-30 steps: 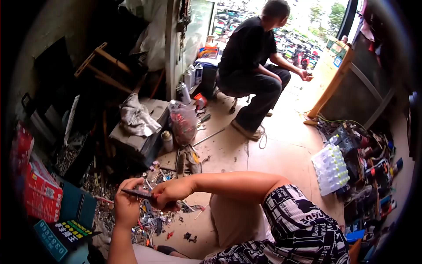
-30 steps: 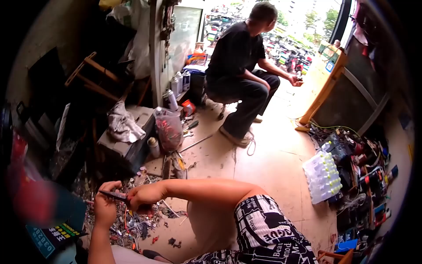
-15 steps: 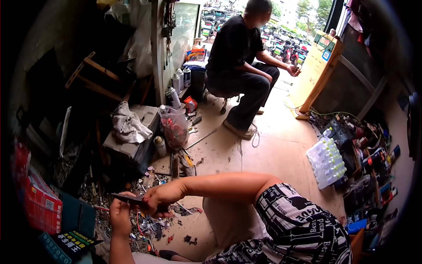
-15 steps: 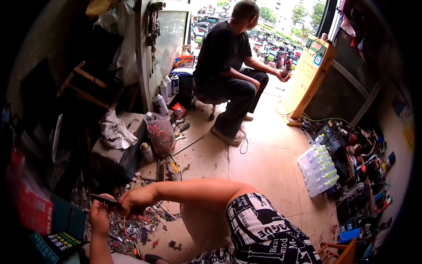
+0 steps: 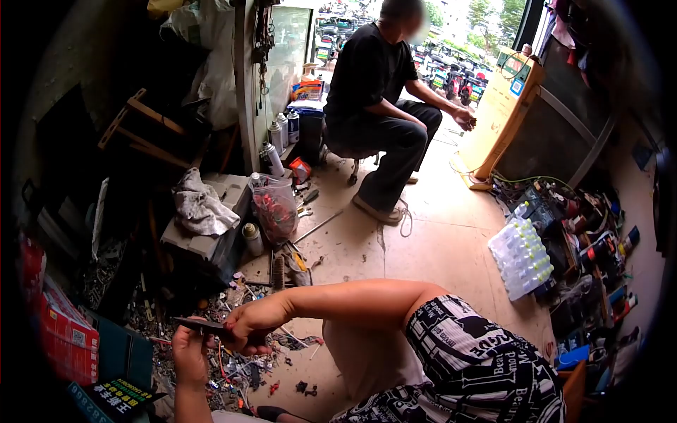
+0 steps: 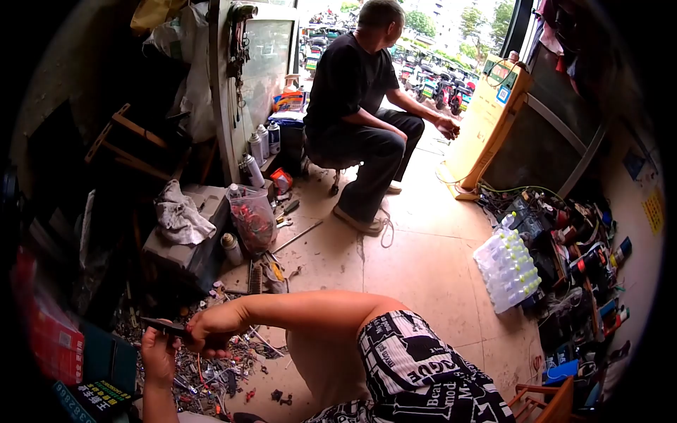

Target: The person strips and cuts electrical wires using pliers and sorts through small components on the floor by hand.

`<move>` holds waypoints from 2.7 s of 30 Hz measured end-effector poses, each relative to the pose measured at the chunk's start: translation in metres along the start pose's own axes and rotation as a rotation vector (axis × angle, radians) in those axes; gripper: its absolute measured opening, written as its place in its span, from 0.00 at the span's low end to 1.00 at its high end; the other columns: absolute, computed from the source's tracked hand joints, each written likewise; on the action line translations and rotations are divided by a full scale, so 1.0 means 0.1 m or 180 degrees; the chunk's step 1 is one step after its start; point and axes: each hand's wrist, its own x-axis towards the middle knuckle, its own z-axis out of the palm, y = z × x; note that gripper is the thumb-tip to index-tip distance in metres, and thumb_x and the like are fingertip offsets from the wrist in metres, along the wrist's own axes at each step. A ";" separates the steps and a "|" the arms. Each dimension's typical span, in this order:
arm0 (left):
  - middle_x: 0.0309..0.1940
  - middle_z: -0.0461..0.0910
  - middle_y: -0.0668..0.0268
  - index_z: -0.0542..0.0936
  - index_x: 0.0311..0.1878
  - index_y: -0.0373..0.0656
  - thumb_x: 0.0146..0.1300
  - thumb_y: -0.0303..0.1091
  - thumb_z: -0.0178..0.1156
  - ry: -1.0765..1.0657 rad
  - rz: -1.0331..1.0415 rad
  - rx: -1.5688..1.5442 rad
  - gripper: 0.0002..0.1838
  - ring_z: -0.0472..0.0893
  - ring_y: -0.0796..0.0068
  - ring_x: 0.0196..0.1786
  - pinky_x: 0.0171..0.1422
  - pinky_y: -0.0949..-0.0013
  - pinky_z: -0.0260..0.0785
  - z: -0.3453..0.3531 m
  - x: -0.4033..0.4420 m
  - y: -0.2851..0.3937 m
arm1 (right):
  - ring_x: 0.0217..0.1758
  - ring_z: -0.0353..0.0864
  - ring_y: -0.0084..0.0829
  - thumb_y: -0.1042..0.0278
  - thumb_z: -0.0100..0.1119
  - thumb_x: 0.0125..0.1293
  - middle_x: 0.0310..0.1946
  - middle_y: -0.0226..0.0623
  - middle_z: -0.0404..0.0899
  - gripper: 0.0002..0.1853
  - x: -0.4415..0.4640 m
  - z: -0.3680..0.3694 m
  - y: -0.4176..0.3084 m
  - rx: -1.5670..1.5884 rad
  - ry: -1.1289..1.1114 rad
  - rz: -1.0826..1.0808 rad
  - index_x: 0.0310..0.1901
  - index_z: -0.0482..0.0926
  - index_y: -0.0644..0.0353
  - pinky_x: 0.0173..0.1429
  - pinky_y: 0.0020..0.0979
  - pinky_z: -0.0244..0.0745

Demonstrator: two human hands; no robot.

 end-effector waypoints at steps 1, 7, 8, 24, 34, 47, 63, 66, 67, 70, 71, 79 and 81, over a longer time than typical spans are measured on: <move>0.30 0.75 0.70 0.74 0.42 0.41 0.70 0.32 0.53 0.0000 -0.0023 -0.0043 0.05 0.72 0.83 0.32 0.36 0.78 0.64 -0.01 -0.01 0.01 | 0.17 0.75 0.27 0.72 0.53 0.60 0.19 0.35 0.73 0.03 0.00 0.00 0.00 -0.0020 -0.0008 0.0007 0.32 0.71 0.60 0.22 0.28 0.74; 0.31 0.77 0.69 0.75 0.41 0.40 0.67 0.27 0.55 0.0155 -0.0129 -0.0206 0.03 0.72 0.83 0.30 0.35 0.80 0.64 -0.06 -0.01 -0.03 | 0.18 0.76 0.27 0.72 0.53 0.59 0.19 0.35 0.74 0.03 0.02 -0.03 0.01 -0.0147 -0.0106 0.0067 0.30 0.71 0.60 0.23 0.29 0.74; 0.31 0.77 0.68 0.75 0.41 0.39 0.67 0.27 0.56 0.0231 -0.0174 -0.0195 0.03 0.72 0.83 0.30 0.34 0.80 0.64 -0.07 -0.01 -0.03 | 0.18 0.76 0.28 0.72 0.53 0.59 0.19 0.35 0.74 0.03 0.02 -0.03 0.00 -0.0186 -0.0096 0.0093 0.30 0.71 0.60 0.24 0.29 0.75; 0.25 0.76 0.75 0.79 0.38 0.44 0.67 0.32 0.59 0.0045 -0.0319 -0.0079 0.03 0.68 0.88 0.23 0.26 0.83 0.59 -0.03 -0.01 -0.02 | 0.27 0.83 0.31 0.69 0.51 0.61 0.28 0.41 0.82 0.11 0.00 -0.01 0.03 -0.0367 -0.0177 0.0176 0.41 0.76 0.66 0.31 0.30 0.80; 0.22 0.73 0.76 0.77 0.37 0.45 0.68 0.34 0.58 0.0246 -0.0231 0.0016 0.04 0.64 0.88 0.21 0.24 0.81 0.54 0.02 -0.02 -0.07 | 0.32 0.85 0.28 0.66 0.52 0.60 0.31 0.39 0.84 0.13 -0.02 -0.02 0.03 -0.0687 -0.0035 0.0145 0.43 0.79 0.64 0.32 0.24 0.78; 0.23 0.71 0.76 0.77 0.32 0.40 0.71 0.36 0.54 0.0357 0.0494 0.1941 0.13 0.66 0.90 0.28 0.33 0.81 0.57 -0.11 0.13 0.02 | 0.38 0.84 0.34 0.66 0.45 0.61 0.43 0.44 0.82 0.21 0.01 -0.11 0.08 -0.0315 -0.0274 0.0263 0.53 0.75 0.68 0.40 0.31 0.79; 0.33 0.77 0.72 0.75 0.44 0.42 0.64 0.37 0.63 0.1594 0.0847 0.1137 0.12 0.74 0.83 0.35 0.38 0.76 0.68 -0.71 -0.06 0.13 | 0.40 0.81 0.34 0.60 0.49 0.59 0.41 0.43 0.81 0.29 -0.68 -0.79 -0.01 -0.0477 0.1483 -0.0263 0.59 0.70 0.69 0.46 0.30 0.76; 0.28 0.71 0.76 0.75 0.42 0.44 0.65 0.41 0.62 0.2074 0.1526 0.0891 0.12 0.66 0.89 0.29 0.29 0.80 0.56 -0.67 -0.28 0.42 | 0.38 0.80 0.30 0.63 0.46 0.62 0.39 0.38 0.82 0.23 -0.84 -1.18 0.09 -0.0450 0.1558 -0.0098 0.56 0.74 0.66 0.43 0.28 0.75; 0.27 0.69 0.76 0.75 0.42 0.43 0.66 0.41 0.62 0.2262 0.1635 0.0669 0.12 0.65 0.88 0.28 0.30 0.79 0.57 -0.66 -0.40 0.57 | 0.36 0.79 0.29 0.63 0.46 0.62 0.38 0.37 0.81 0.23 -0.86 -1.27 0.13 -0.0432 0.1626 -0.0089 0.56 0.74 0.65 0.41 0.28 0.74; 0.16 0.61 0.77 0.68 0.28 0.49 0.69 0.39 0.58 0.2283 0.2249 -0.0471 0.14 0.60 0.85 0.17 0.24 0.77 0.53 -0.79 -0.88 0.86 | 0.31 0.75 0.27 0.62 0.46 0.63 0.35 0.36 0.79 0.22 -0.93 -1.43 0.21 -0.0525 0.1532 -0.0186 0.55 0.73 0.66 0.36 0.26 0.70; 0.17 0.61 0.78 0.71 0.34 0.49 0.70 0.37 0.56 0.2361 0.2407 -0.0552 0.08 0.60 0.85 0.19 0.25 0.77 0.54 -0.85 -1.10 0.85 | 0.30 0.74 0.26 0.61 0.45 0.64 0.34 0.37 0.79 0.22 -0.95 -1.45 0.25 -0.0516 0.1573 -0.0192 0.55 0.73 0.67 0.35 0.26 0.69; 0.25 0.72 0.73 0.77 0.44 0.37 0.71 0.38 0.54 0.4150 0.0654 0.0667 0.13 0.68 0.84 0.25 0.30 0.78 0.60 -1.19 -3.30 -0.11 | 0.27 0.74 0.27 0.60 0.44 0.64 0.32 0.40 0.80 0.23 -1.15 -1.42 0.53 -0.1027 0.1661 0.0286 0.53 0.73 0.70 0.33 0.26 0.68; 0.28 0.75 0.72 0.77 0.44 0.39 0.71 0.36 0.54 0.4184 0.0291 0.0892 0.10 0.71 0.84 0.29 0.34 0.78 0.64 -1.21 -3.64 -0.35 | 0.26 0.74 0.28 0.62 0.43 0.62 0.32 0.42 0.80 0.23 -1.19 -1.51 0.65 -0.1068 0.1735 0.0440 0.53 0.73 0.71 0.33 0.26 0.69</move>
